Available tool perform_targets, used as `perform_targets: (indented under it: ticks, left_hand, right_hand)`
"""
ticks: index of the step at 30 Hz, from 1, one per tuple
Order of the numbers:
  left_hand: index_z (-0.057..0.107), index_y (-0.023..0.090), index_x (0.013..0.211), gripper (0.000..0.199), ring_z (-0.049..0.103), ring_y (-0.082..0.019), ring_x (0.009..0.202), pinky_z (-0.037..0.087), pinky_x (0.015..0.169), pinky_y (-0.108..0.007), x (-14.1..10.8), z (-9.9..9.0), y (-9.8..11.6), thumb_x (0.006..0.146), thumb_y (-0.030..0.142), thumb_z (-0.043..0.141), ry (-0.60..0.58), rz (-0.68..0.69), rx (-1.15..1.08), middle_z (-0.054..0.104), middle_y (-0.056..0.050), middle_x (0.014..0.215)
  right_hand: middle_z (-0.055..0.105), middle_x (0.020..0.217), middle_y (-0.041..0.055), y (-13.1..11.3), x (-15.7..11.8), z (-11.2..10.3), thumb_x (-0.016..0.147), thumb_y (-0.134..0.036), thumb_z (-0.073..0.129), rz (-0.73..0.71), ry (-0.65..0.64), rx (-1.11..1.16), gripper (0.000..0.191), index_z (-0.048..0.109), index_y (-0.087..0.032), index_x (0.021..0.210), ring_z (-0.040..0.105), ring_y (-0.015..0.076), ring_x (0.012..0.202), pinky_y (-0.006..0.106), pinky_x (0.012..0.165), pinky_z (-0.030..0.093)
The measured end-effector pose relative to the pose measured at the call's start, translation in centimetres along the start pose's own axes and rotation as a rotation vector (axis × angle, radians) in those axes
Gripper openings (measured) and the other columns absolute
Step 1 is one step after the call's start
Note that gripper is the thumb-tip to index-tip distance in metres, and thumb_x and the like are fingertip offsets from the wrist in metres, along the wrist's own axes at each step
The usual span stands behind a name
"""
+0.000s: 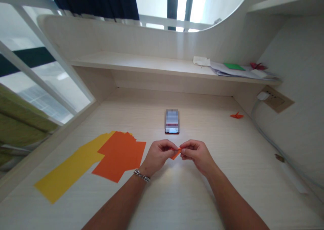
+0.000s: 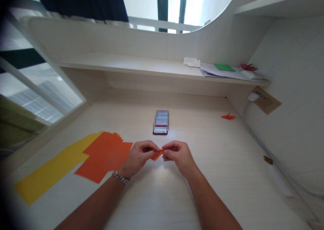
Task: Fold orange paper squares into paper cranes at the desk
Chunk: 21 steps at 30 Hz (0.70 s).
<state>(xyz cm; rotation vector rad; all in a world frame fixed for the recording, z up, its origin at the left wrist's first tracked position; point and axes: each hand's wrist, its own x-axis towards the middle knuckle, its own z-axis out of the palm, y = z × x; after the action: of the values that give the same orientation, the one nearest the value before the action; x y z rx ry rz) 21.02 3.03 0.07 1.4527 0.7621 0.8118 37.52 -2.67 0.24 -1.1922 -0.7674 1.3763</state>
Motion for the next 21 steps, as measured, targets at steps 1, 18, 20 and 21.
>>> perform_targets:
  ticks: [1, 18, 20, 21]
  left_hand:
    - [0.070, 0.014, 0.072, 0.006, 0.058, -0.013, 0.064, 0.047, 0.060, -0.024, -0.01, 0.01, 0.01, 0.071, 0.019, 0.067, -0.001, 0.014, 0.006, 0.067, -0.004, 0.070]
    - [0.067, 0.013, 0.068, 0.009, 0.056, -0.013, 0.064, 0.046, 0.061, -0.025, -0.29, -0.11, 0.37, 0.074, 0.020, 0.067, -0.033, 0.150, 0.006, 0.062, -0.004, 0.069]
    - [0.067, 0.014, 0.068, 0.009, 0.056, -0.013, 0.063, 0.045, 0.060, -0.025, -0.31, -0.11, 0.35, 0.074, 0.020, 0.067, -0.027, 0.148, 0.012, 0.062, -0.004, 0.068]
    - [0.067, 0.014, 0.069, 0.009, 0.056, -0.012, 0.063, 0.045, 0.060, -0.025, -0.31, -0.12, 0.33, 0.074, 0.021, 0.067, -0.026, 0.148, 0.014, 0.062, -0.004, 0.068]
  right_hand:
    - [0.068, 0.060, 0.0025, -0.03, -0.02, 0.04, 0.052, -0.023, 0.080, 0.005, 0.016, 0.010, 0.022, 0.071, -0.016, 0.071, 0.061, 0.0136, 0.052, 0.028, 0.055, 0.052]
    - [0.071, 0.064, 0.0076, -0.74, -0.53, 0.07, 0.060, -0.020, 0.074, 0.061, -0.025, 0.089, 0.017, 0.073, -0.012, 0.075, 0.065, 0.0154, 0.054, 0.027, 0.055, 0.054]
    - [0.071, 0.064, 0.0075, -0.70, -0.53, 0.08, 0.060, -0.020, 0.073, 0.052, -0.035, 0.084, 0.017, 0.073, -0.012, 0.076, 0.065, 0.0156, 0.055, 0.027, 0.056, 0.055]
    - [0.071, 0.064, 0.0073, -0.68, -0.52, 0.11, 0.061, -0.020, 0.073, 0.045, -0.028, 0.079, 0.017, 0.072, -0.013, 0.076, 0.065, 0.0154, 0.055, 0.027, 0.056, 0.055]
